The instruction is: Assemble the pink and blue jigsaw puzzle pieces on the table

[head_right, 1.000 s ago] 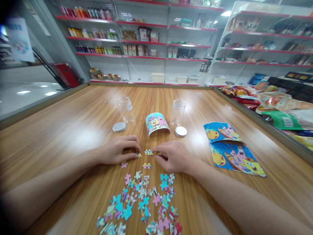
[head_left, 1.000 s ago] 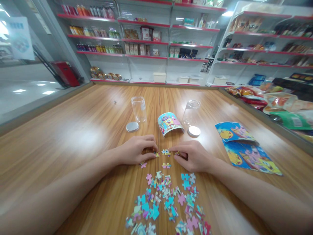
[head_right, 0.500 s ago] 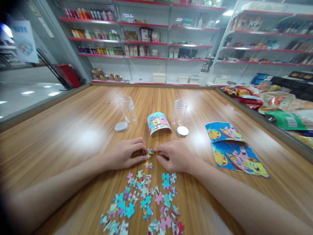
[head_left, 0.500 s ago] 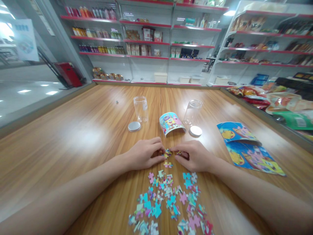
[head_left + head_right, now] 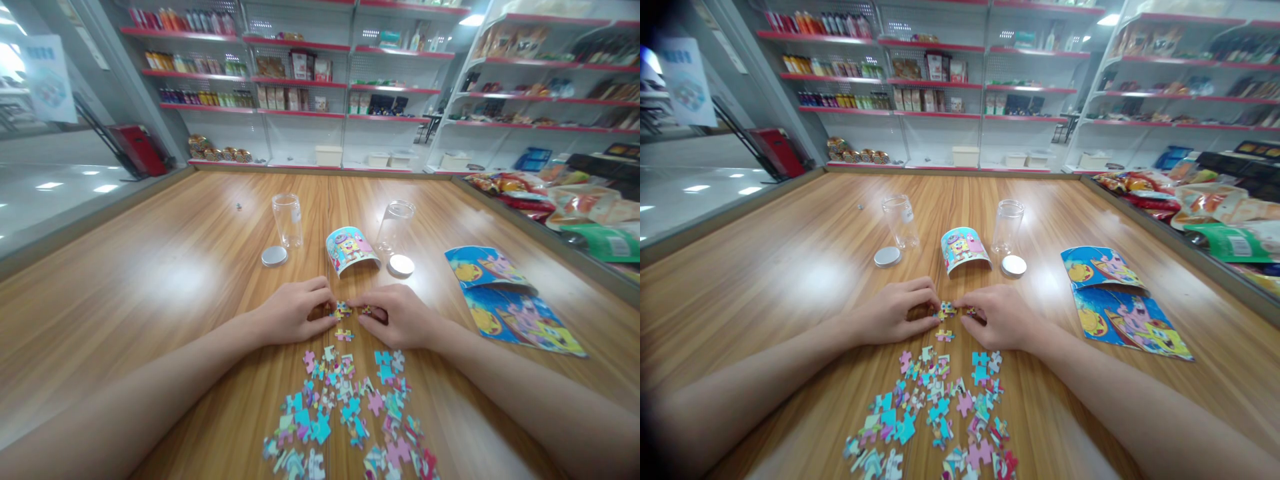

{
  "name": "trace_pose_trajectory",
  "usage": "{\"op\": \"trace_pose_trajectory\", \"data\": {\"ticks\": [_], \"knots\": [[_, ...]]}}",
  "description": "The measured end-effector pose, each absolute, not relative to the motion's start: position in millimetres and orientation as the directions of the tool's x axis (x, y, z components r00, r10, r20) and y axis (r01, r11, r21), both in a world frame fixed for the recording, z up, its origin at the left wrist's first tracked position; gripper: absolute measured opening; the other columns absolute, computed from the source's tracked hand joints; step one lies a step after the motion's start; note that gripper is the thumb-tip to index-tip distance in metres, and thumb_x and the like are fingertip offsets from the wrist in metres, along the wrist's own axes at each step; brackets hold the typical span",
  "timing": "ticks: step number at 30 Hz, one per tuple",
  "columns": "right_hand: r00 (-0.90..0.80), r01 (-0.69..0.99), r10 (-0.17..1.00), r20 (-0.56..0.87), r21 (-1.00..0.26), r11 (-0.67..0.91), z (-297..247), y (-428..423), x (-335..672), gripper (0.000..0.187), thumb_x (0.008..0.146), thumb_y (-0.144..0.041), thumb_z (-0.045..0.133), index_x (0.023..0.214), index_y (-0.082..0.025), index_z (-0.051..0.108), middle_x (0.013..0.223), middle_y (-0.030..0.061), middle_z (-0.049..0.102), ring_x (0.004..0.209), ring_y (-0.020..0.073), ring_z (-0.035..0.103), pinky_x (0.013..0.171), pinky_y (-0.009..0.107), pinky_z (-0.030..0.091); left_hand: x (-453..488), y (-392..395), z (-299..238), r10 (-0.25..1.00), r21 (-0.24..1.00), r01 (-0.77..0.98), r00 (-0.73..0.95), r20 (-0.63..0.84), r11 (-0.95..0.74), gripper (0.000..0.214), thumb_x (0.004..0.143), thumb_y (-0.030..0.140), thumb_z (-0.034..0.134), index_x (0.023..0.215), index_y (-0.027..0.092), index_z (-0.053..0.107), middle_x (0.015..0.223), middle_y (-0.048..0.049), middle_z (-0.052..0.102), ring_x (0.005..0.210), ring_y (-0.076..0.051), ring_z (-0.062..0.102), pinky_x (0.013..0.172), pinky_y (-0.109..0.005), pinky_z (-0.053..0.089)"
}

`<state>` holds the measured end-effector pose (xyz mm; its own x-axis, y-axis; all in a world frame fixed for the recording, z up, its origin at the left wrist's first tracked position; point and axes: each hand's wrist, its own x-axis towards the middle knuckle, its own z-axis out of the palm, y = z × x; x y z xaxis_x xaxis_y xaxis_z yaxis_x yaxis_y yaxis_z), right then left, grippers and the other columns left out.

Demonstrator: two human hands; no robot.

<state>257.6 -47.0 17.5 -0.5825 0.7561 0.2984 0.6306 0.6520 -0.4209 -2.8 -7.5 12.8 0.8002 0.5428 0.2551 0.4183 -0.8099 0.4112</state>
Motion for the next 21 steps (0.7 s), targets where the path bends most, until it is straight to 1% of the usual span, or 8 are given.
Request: {"op": "trace_pose_trajectory", "data": {"ticks": [6,13,21], "knots": [[-0.58,0.628,0.757,0.3,-0.427,0.65,16.9,-46.4,258.0,0.03,0.085,-0.023,0.064,0.113,-0.02,0.074,0.063,-0.0012,0.064,0.054,0.0122,0.054,0.058,0.025,0.039,-3.7,-6.5,12.4,0.541,0.418,0.415,0.803,0.249,-0.808,0.021,0.094,0.038,0.06,0.1,0.018,0.064,0.1,-0.0047,0.06,0.085,-0.015,0.06,0.074,-0.027,0.048],[-0.586,0.626,0.752,0.303,-0.421,0.657,16.3,-45.8,258.7,0.03,0.085,-0.023,0.064,0.114,-0.02,0.073,0.063,-0.001,0.064,0.054,0.0123,0.054,0.058,0.025,0.039,-4.6,-5.3,11.2,0.529,0.421,0.395,0.804,0.272,-0.816,0.021,0.094,0.038,0.06,0.098,0.018,0.066,0.098,-0.0052,0.06,0.083,-0.014,0.06,0.073,-0.026,0.048],[-0.581,0.634,0.762,0.288,-0.426,0.645,16.7,-46.4,258.7,0.03,0.085,-0.023,0.064,0.113,-0.02,0.073,0.064,-0.0008,0.064,0.055,0.0126,0.054,0.058,0.025,0.039,-4.8,-6.4,11.9,0.523,0.41,0.398,0.812,0.259,-0.821,0.022,0.095,0.038,0.058,0.1,0.019,0.066,0.099,-0.0051,0.059,0.084,-0.014,0.06,0.075,-0.026,0.048]]}}
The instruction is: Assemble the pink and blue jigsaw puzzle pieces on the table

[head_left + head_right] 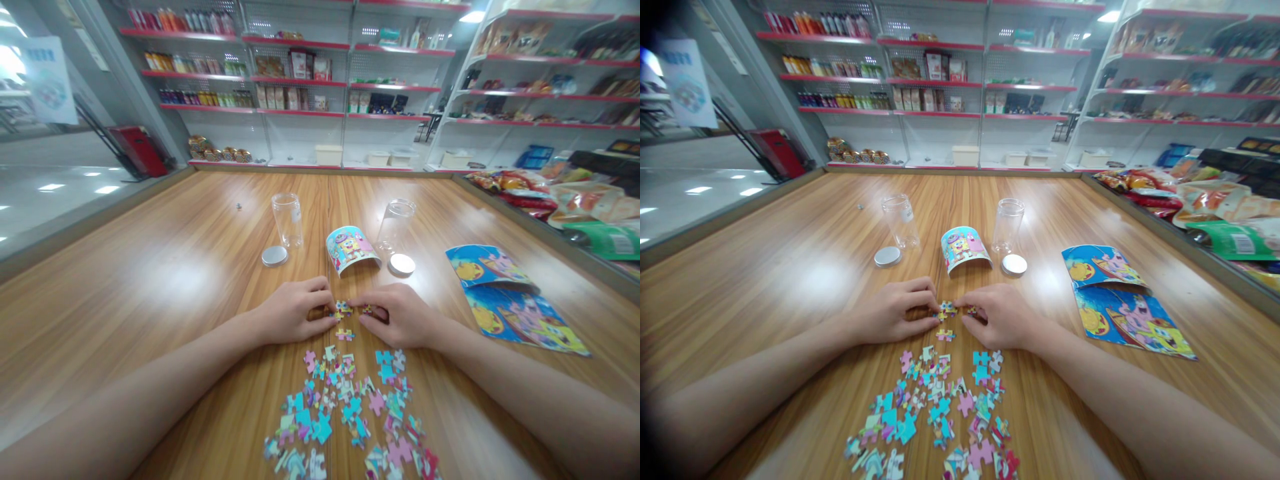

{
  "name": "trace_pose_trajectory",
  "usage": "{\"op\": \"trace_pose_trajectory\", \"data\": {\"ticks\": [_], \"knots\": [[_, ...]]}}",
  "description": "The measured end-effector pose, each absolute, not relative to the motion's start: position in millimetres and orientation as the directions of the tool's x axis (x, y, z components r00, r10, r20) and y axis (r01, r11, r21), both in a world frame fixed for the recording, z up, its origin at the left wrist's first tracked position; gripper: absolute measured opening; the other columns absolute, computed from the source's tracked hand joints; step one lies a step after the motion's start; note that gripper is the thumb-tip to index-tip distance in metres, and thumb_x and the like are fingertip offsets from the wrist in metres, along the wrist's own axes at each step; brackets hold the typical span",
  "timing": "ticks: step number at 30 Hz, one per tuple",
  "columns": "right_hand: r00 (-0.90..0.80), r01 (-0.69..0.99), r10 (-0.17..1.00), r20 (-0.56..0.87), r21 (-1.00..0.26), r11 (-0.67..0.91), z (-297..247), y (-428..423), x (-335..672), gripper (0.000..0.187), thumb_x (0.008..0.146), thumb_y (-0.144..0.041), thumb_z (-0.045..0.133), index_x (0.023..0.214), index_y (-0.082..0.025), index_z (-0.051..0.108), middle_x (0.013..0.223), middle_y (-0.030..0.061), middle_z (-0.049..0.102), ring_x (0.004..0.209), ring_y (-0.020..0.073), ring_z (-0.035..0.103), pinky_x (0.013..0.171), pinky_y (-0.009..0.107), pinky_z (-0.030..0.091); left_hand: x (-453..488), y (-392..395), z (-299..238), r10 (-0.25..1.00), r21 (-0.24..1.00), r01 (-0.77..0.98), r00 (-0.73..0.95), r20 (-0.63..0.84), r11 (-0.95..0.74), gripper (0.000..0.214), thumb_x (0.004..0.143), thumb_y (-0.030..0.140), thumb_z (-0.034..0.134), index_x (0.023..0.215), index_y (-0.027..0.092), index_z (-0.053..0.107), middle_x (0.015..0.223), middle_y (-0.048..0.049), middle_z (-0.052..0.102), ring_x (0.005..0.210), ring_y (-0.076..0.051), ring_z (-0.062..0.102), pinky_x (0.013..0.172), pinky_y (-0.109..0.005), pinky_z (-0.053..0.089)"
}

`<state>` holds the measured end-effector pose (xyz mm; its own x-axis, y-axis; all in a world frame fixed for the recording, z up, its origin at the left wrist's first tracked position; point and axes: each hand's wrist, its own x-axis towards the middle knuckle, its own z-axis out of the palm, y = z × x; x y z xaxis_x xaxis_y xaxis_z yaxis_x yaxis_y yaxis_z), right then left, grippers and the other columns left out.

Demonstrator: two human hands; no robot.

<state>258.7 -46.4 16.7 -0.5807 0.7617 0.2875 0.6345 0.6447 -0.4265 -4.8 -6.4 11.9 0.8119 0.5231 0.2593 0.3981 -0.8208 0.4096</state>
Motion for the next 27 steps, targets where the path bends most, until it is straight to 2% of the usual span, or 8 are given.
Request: {"op": "trace_pose_trajectory", "data": {"ticks": [17,27], "knots": [[-0.574,0.654,0.769,0.283,-0.407,0.638,15.2,-46.8,257.4,0.032,0.085,-0.023,0.063,0.115,-0.018,0.073,0.065,-0.0001,0.065,0.055,0.0117,0.054,0.06,0.024,0.04,-8.6,-4.0,15.4,0.446,0.485,0.296,0.865,0.229,-0.823,0.021,0.093,0.038,0.061,0.1,0.019,0.066,0.101,-0.0046,0.06,0.089,-0.015,0.06,0.078,-0.027,0.048],[-0.571,0.655,0.772,0.28,-0.411,0.634,16.9,-46.7,257.5,0.031,0.086,-0.024,0.063,0.115,-0.019,0.073,0.065,-0.0006,0.064,0.055,0.0118,0.053,0.059,0.024,0.039,-14.1,2.7,12.8,0.498,0.476,0.346,0.833,0.242,-0.809,0.019,0.091,0.036,0.061,0.098,0.019,0.064,0.099,-0.004,0.06,0.086,-0.015,0.059,0.077,-0.028,0.047]]}}
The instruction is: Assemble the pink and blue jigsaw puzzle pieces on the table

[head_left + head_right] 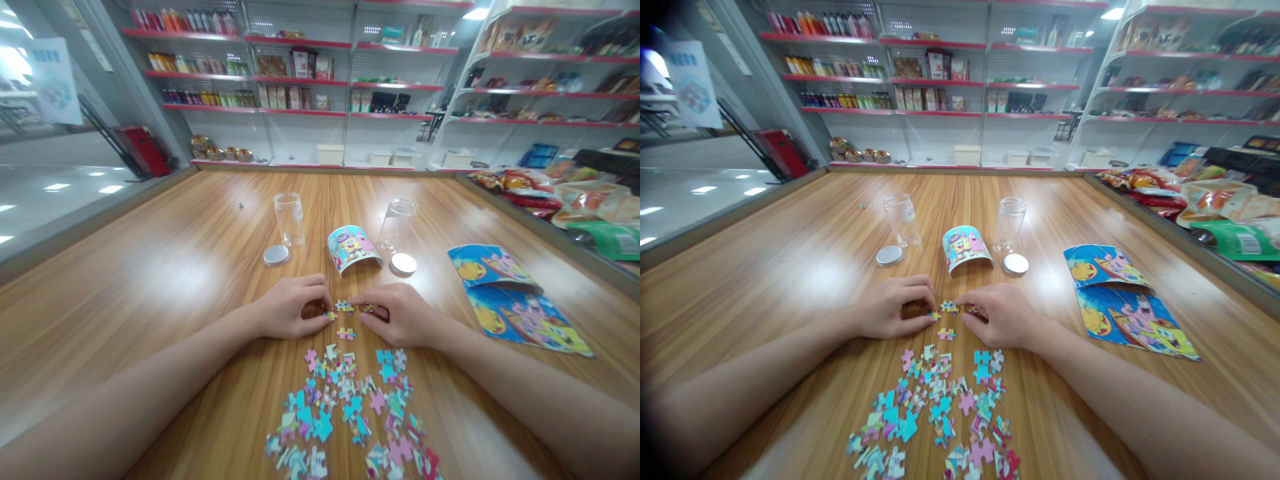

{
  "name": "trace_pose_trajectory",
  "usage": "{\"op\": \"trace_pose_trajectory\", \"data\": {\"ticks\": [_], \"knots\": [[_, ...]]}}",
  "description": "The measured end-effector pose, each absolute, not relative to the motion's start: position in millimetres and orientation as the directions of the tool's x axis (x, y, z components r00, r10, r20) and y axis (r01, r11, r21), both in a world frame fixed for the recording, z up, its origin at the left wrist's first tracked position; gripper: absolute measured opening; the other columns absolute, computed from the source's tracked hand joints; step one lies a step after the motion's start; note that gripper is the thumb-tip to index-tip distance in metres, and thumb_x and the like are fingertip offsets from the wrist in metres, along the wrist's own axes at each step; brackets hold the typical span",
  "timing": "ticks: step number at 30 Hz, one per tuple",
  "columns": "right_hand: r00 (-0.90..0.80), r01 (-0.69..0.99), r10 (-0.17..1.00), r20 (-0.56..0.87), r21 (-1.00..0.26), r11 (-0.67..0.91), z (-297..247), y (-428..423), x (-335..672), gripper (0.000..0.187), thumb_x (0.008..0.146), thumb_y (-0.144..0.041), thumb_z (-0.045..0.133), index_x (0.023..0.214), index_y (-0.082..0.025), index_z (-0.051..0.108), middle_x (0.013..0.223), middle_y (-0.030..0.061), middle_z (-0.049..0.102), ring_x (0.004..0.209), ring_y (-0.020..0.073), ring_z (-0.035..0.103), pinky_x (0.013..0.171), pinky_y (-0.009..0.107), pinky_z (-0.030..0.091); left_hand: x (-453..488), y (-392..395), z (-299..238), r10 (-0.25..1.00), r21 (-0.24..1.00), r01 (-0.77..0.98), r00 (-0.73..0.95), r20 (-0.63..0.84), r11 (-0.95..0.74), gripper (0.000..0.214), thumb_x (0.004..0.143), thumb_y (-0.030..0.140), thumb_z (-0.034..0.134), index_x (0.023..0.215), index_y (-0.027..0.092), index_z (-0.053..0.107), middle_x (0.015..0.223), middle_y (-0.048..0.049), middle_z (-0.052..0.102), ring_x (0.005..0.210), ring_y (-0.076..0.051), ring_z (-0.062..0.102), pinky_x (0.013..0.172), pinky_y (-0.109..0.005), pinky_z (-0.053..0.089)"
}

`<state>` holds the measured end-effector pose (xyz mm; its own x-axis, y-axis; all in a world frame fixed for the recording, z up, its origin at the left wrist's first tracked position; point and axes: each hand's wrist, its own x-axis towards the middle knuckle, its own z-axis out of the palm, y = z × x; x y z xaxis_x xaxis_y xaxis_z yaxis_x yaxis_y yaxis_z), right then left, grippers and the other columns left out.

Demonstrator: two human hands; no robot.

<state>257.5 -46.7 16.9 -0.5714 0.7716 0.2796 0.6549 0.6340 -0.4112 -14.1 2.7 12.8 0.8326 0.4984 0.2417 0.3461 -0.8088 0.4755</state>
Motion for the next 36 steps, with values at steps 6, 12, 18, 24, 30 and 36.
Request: {"op": "trace_pose_trajectory", "data": {"ticks": [6,12,18,24,30,36], "knots": [[-0.576,0.643,0.766,0.286,-0.419,0.641,18.1,-46.7,257.1,0.03,0.086,-0.023,0.063,0.114,-0.019,0.073,0.065,-0.0008,0.063,0.055,0.0117,0.053,0.059,0.024,0.038,-18.0,8.4,12.8,0.527,0.483,0.363,0.809,0.26,-0.797,0.019,0.093,0.036,0.061,0.099,0.018,0.062,0.097,-0.0036,0.061,0.086,-0.014,0.059,0.076,-0.027,0.047],[-0.577,0.643,0.767,0.281,-0.422,0.639,16.4,-47.1,257.7,0.03,0.086,-0.022,0.063,0.114,-0.02,0.073,0.064,-0.0018,0.062,0.054,0.0112,0.052,0.058,0.024,0.037,-16.3,7.4,11.5,0.537,0.474,0.381,0.804,0.254,-0.794,0.02,0.093,0.037,0.06,0.1,0.018,0.063,0.098,-0.0035,0.061,0.087,-0.014,0.059,0.076,-0.027,0.047],[-0.576,0.649,0.768,0.28,-0.414,0.638,15.9,-45.8,257.4,0.031,0.086,-0.023,0.063,0.115,-0.02,0.073,0.062,-0.002,0.061,0.053,0.0111,0.05,0.057,0.024,0.035,-16.1,7.3,12.1,0.481,0.462,0.33,0.838,0.258,-0.823,0.018,0.092,0.034,0.061,0.102,0.019,0.064,0.099,-0.0038,0.061,0.086,-0.014,0.06,0.076,-0.026,0.047],[-0.581,0.647,0.766,0.275,-0.414,0.64,15.8,-46.2,258.7,0.029,0.087,-0.025,0.062,0.114,-0.02,0.073,0.065,-0.0009,0.063,0.055,0.0118,0.052,0.058,0.024,0.037,-14.8,7.0,12.6,0.477,0.465,0.326,0.841,0.254,-0.823,0.019,0.092,0.035,0.061,0.101,0.019,0.064,0.097,-0.0038,0.061,0.084,-0.014,0.06,0.074,-0.026,0.047],[-0.591,0.629,0.754,0.285,-0.423,0.653,15.5,-46.3,259.7,0.028,0.087,-0.023,0.063,0.112,-0.02,0.073,0.067,-0.0007,0.064,0.057,0.0117,0.054,0.06,0.024,0.039,-15.5,7.7,11.8,0.487,0.459,0.339,0.835,0.256,-0.821,0.019,0.092,0.035,0.061,0.1,0.018,0.063,0.096,-0.0038,0.061,0.083,-0.014,0.059,0.073,-0.026,0.046],[-0.588,0.598,0.739,0.329,-0.439,0.671,13.8,-45.8,261.3,0.027,0.087,-0.022,0.062,0.112,-0.019,0.071,0.061,-0.0038,0.057,0.052,0.01,0.048,0.056,0.024,0.036,-16.8,6.2,13.6,0.504,0.467,0.345,0.818,0.276,-0.815,0.022,0.093,0.038,0.061,0.099,0.017,0.062,0.093,-0.0043,0.06,0.08,-0.014,0.057,0.071,-0.025,0.045]]}}
